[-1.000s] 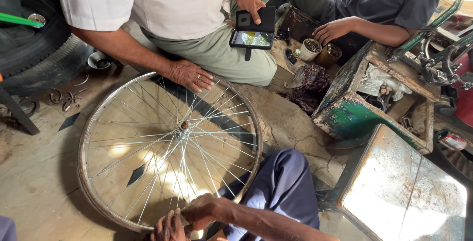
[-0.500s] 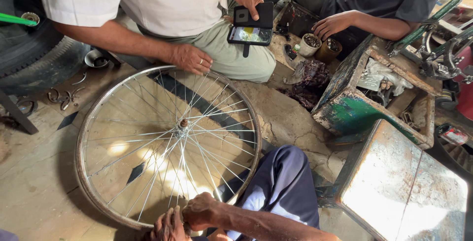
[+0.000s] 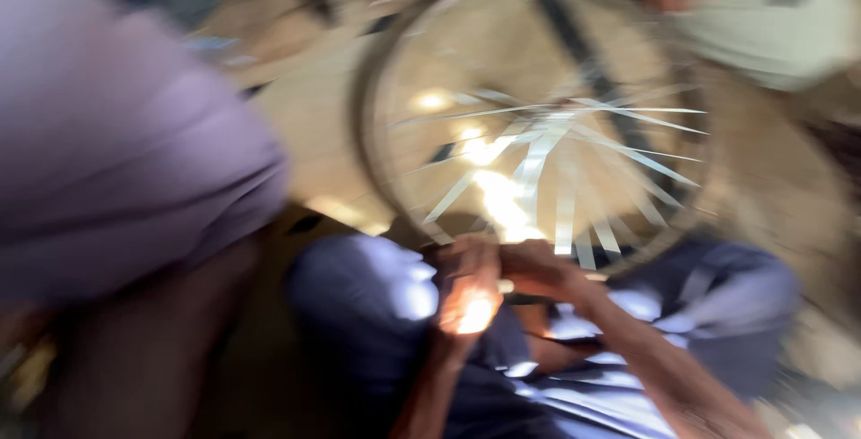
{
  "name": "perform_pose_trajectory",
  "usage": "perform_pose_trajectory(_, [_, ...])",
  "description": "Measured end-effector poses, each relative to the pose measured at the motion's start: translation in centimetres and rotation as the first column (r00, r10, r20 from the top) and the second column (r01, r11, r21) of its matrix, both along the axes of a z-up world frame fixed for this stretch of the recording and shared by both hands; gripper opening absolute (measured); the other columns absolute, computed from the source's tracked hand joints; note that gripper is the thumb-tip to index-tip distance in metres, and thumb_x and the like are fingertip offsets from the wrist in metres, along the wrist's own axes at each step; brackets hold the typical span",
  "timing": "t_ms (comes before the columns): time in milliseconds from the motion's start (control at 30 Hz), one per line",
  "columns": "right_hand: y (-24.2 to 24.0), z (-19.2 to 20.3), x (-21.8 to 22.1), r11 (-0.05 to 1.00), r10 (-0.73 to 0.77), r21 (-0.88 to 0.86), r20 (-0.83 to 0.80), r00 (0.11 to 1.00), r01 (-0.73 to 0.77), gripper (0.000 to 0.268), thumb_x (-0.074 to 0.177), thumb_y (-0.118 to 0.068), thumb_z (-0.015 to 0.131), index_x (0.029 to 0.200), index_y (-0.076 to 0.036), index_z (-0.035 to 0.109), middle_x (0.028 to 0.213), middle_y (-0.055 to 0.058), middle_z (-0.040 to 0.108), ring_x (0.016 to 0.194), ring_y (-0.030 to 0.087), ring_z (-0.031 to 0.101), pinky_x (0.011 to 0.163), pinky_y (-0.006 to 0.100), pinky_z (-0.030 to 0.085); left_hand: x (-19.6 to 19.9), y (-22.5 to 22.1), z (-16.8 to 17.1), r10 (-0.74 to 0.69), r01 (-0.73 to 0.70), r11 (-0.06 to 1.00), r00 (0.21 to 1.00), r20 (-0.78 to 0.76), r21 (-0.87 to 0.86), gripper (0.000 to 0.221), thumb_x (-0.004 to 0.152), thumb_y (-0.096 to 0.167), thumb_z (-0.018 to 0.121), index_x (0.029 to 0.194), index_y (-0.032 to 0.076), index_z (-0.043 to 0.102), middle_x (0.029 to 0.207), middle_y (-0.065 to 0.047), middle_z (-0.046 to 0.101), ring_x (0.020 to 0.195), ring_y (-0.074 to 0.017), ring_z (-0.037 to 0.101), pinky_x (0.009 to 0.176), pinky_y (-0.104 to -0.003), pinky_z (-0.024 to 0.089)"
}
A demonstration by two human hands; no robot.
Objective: The person threads a metal component onto the end of a spoke on a bicycle wheel by hand, working along the rim to secure the spokes.
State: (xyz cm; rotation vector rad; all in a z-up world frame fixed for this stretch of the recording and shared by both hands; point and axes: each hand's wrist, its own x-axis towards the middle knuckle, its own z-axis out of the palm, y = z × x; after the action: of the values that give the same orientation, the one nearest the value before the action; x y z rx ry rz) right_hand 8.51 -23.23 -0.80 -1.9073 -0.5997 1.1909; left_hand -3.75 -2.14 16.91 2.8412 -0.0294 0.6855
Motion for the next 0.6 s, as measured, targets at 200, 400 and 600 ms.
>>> perform_pose_trajectory(200, [7.4, 12.2, 1.1, 0.801, 0.503, -0.539, 0.372, 0.780, -0.259, 0.023, 0.097, -0.023, 0.058, 0.119, -0.019, 0.064, 0.096, 0.009, 0.076, 0.088, 0.029, 0.073, 0.079, 0.045, 0.057, 2.4, 0.4, 2.3, -0.029, -0.011, 0.996, 0.900, -0.435, -0.089, 0.050, 0.080, 0.016, 0.071, 0.126, -0.002, 0.059, 0.127, -0.018, 0.061, 0.123, -0.0336, 0.053, 0.104, -0.049, 0.043])
perform_pose_trajectory(400, [7.9, 15.4, 1.1, 0.814, 0.447, -0.537, 0.337, 0.829, -0.220, 0.027, 0.098, -0.032, 0.059, 0.121, -0.019, 0.063, 0.094, 0.013, 0.077, 0.085, 0.035, 0.073, 0.076, 0.049, 0.056, 2.2, 0.3, 1.4, -0.028, -0.009, 0.993, 0.949, -0.314, -0.115, 0.056, 0.078, 0.019, 0.072, 0.129, -0.003, 0.058, 0.130, -0.019, 0.060, 0.126, -0.0346, 0.052, 0.107, -0.049, 0.042])
perform_pose_trajectory(600, [5.3, 12.7, 1.2, 0.884, 0.355, -0.403, 0.249, 0.901, -0.237, 0.041, 0.093, -0.029, 0.060, 0.133, -0.026, 0.058, 0.095, 0.011, 0.080, 0.085, 0.032, 0.076, 0.077, 0.048, 0.058, 0.1, 0.1, 0.5, -0.008, -0.014, 0.992, 0.985, -0.174, -0.123, 0.053, 0.084, 0.022, 0.064, 0.130, -0.004, 0.058, 0.133, -0.022, 0.060, 0.130, -0.0380, 0.057, 0.109, -0.050, 0.046])
